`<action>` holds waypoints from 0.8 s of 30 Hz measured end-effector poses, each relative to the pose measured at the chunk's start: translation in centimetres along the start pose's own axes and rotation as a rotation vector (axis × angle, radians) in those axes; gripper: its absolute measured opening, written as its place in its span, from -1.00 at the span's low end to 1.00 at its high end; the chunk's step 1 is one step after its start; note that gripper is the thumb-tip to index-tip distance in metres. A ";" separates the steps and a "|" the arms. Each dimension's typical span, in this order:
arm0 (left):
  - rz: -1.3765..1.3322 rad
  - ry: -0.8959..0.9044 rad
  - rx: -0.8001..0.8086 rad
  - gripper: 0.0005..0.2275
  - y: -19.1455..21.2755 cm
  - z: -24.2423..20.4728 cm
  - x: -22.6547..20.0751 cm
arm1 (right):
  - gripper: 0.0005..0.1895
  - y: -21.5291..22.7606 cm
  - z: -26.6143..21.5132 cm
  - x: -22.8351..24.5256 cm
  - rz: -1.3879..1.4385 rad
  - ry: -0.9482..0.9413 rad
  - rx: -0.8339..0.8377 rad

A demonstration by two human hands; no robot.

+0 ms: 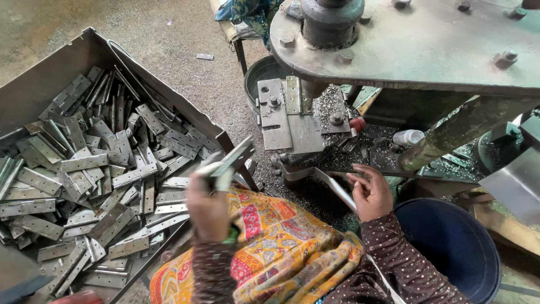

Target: The person sits on the floor and repeatedly picks up metal hinge pieces from a bin, places them under a drill press, and operates the lever to drill holes. They then return the processed pieces to the bin and continue the cycle.

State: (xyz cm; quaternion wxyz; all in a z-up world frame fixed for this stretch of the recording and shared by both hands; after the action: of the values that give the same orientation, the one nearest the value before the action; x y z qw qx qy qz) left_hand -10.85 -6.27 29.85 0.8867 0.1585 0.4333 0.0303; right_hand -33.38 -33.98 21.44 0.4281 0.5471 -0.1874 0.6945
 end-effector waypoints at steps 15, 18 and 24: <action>0.999 -0.400 0.307 -0.60 -24.2 -2.8 2.3 | -0.57 0.2 0.1 -0.4 -0.104 0.031 -0.009; 0.975 -0.324 0.471 -0.66 -24.2 -4.2 2.9 | -0.62 -0.1 -0.3 -0.2 -0.128 0.002 -0.001; 0.873 -0.257 0.480 -0.69 -24.5 -4.1 2.6 | -0.69 -0.5 0.1 0.7 -0.029 0.047 0.011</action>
State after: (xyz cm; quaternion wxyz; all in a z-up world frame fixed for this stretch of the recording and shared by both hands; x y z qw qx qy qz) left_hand -14.47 -27.94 17.93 0.7761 0.5261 0.2091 0.2777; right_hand -32.92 -33.45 22.00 0.4395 0.5358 -0.1656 0.7017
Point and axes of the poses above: each hand's wrist, its own z-axis towards the middle knuckle, its own y-axis out of the back of the hand, x = y × z, the point moved 5 cm from there along z, towards the middle knuckle, and after that the axes turned 11 degrees about z, right-handed, at the moved point
